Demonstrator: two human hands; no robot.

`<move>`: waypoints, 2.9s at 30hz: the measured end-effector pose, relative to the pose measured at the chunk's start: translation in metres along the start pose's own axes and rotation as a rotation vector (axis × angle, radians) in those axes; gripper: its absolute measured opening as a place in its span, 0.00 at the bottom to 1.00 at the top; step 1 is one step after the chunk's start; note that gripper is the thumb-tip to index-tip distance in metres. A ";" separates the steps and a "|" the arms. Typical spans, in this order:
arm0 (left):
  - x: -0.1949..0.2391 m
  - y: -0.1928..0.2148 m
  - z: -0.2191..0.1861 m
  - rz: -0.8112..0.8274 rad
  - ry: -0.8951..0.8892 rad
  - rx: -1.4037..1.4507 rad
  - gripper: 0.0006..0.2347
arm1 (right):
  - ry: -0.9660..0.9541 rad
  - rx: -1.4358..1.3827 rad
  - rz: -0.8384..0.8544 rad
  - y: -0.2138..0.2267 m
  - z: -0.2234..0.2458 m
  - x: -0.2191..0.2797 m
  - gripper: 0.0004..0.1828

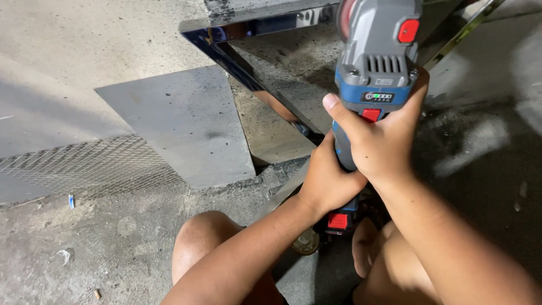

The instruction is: Grinding and polishing a triangular metal frame using a handheld angle grinder.

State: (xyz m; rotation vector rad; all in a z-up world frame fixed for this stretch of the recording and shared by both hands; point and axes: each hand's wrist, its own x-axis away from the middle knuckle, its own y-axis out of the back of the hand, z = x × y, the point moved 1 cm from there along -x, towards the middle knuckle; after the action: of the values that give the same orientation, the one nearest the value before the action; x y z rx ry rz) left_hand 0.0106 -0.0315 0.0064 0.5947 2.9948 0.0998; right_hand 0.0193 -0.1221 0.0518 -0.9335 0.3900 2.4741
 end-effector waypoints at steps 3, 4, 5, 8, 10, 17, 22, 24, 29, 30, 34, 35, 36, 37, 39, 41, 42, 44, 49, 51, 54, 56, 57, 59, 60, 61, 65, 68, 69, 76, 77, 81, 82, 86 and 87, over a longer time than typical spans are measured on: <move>-0.005 -0.004 0.005 0.040 -0.027 0.020 0.21 | 0.005 0.058 -0.052 0.008 -0.007 0.000 0.38; -0.006 -0.005 0.006 0.043 -0.027 0.022 0.21 | 0.005 0.061 -0.054 0.009 -0.006 0.000 0.38; -0.007 -0.006 0.008 0.053 -0.047 -0.006 0.22 | -0.002 0.080 -0.069 0.010 -0.006 0.000 0.37; -0.006 -0.009 0.012 0.056 -0.072 -0.023 0.22 | -0.014 0.101 -0.075 0.010 -0.005 0.004 0.37; -0.004 -0.008 0.013 0.048 -0.077 -0.012 0.21 | -0.018 0.100 -0.067 0.009 -0.003 0.006 0.37; 0.006 -0.002 0.021 -0.021 -0.054 0.015 0.22 | 0.007 0.111 0.005 -0.003 0.005 0.012 0.41; 0.012 0.008 0.018 -0.059 -0.093 0.063 0.23 | 0.016 0.109 0.033 -0.016 0.012 0.014 0.41; 0.013 0.012 0.019 -0.079 -0.117 0.079 0.23 | 0.015 0.119 0.031 -0.021 0.013 0.015 0.43; 0.018 0.021 0.018 -0.135 -0.123 0.120 0.24 | 0.026 0.169 0.041 -0.033 0.020 0.015 0.43; 0.020 0.023 0.016 -0.149 -0.129 0.131 0.26 | 0.038 0.118 0.070 -0.036 0.021 0.015 0.42; 0.022 0.028 0.012 -0.177 -0.109 0.146 0.25 | 0.060 -0.070 0.130 -0.048 0.023 0.015 0.38; 0.023 0.029 0.012 -0.194 -0.126 0.141 0.25 | 0.056 -0.109 0.151 -0.050 0.024 0.014 0.38; 0.023 0.029 0.013 -0.212 -0.143 0.137 0.25 | 0.051 -0.148 0.173 -0.051 0.025 0.014 0.38; 0.023 0.029 0.012 -0.214 -0.143 0.137 0.25 | 0.052 -0.150 0.175 -0.051 0.025 0.014 0.38; 0.024 0.029 0.010 -0.213 -0.202 0.173 0.24 | 0.071 -0.119 0.181 -0.051 0.024 0.014 0.39; 0.024 0.028 0.011 -0.210 -0.174 0.167 0.24 | 0.038 -0.260 0.242 -0.053 0.028 0.016 0.38; 0.024 0.027 0.011 -0.206 -0.145 0.161 0.24 | 0.004 -0.400 0.301 -0.054 0.031 0.017 0.39; 0.023 0.026 0.013 -0.187 -0.115 0.142 0.24 | 0.043 -0.221 0.211 -0.046 0.020 0.018 0.39; 0.020 0.023 0.019 -0.156 -0.092 0.049 0.24 | 0.029 0.147 0.050 -0.033 0.017 0.018 0.43; 0.019 0.023 0.018 -0.116 -0.111 0.043 0.24 | 0.032 0.167 0.012 -0.031 0.017 0.018 0.43; 0.018 0.021 0.021 -0.116 -0.088 0.056 0.25 | 0.035 0.159 0.020 -0.032 0.021 0.016 0.42; 0.019 0.021 0.023 -0.134 -0.095 0.066 0.25 | 0.037 0.188 0.022 -0.033 0.020 0.018 0.43; 0.019 0.021 0.024 -0.152 -0.102 0.077 0.25 | 0.039 0.217 0.024 -0.033 0.019 0.018 0.44; 0.020 0.022 0.021 -0.169 -0.121 0.106 0.25 | 0.048 0.158 0.061 -0.037 0.019 0.018 0.44; 0.021 0.022 0.020 -0.183 -0.141 0.138 0.25 | 0.058 0.101 0.096 -0.039 0.019 0.017 0.44; 0.022 0.023 0.018 -0.185 -0.141 0.136 0.25 | 0.059 0.098 0.097 -0.044 0.024 0.017 0.44; 0.024 0.026 0.014 -0.237 -0.239 0.159 0.23 | 0.010 -0.340 0.266 -0.055 0.029 0.017 0.40; 0.024 0.026 0.015 -0.248 -0.240 0.161 0.23 | 0.007 -0.345 0.274 -0.056 0.028 0.017 0.41; 0.025 0.025 0.016 -0.249 -0.229 0.158 0.23 | -0.008 -0.394 0.298 -0.056 0.028 0.018 0.41; 0.025 0.021 0.016 -0.205 -0.105 0.154 0.25 | 0.063 -0.106 0.160 -0.041 0.016 0.020 0.42; 0.024 0.020 0.017 -0.186 -0.084 0.138 0.25 | 0.046 0.007 0.112 -0.038 0.015 0.021 0.44; 0.023 0.017 0.020 -0.156 -0.085 0.099 0.27 | 0.059 0.166 0.055 -0.030 0.018 0.020 0.43; 0.022 0.015 0.023 -0.156 -0.084 0.101 0.27 | 0.058 0.167 0.056 -0.030 0.017 0.020 0.43; 0.023 0.014 0.026 -0.188 -0.140 0.130 0.25 | 0.052 0.134 0.067 -0.034 0.017 0.019 0.44; 0.023 0.014 0.025 -0.202 -0.131 0.143 0.24 | 0.055 0.087 0.089 -0.036 0.017 0.019 0.43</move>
State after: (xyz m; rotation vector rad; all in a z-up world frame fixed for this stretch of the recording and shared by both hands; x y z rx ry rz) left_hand -0.0029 -0.0084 -0.0185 0.2943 2.9300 -0.1622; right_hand 0.0165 -0.0785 0.0477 -0.9692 0.5643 2.4931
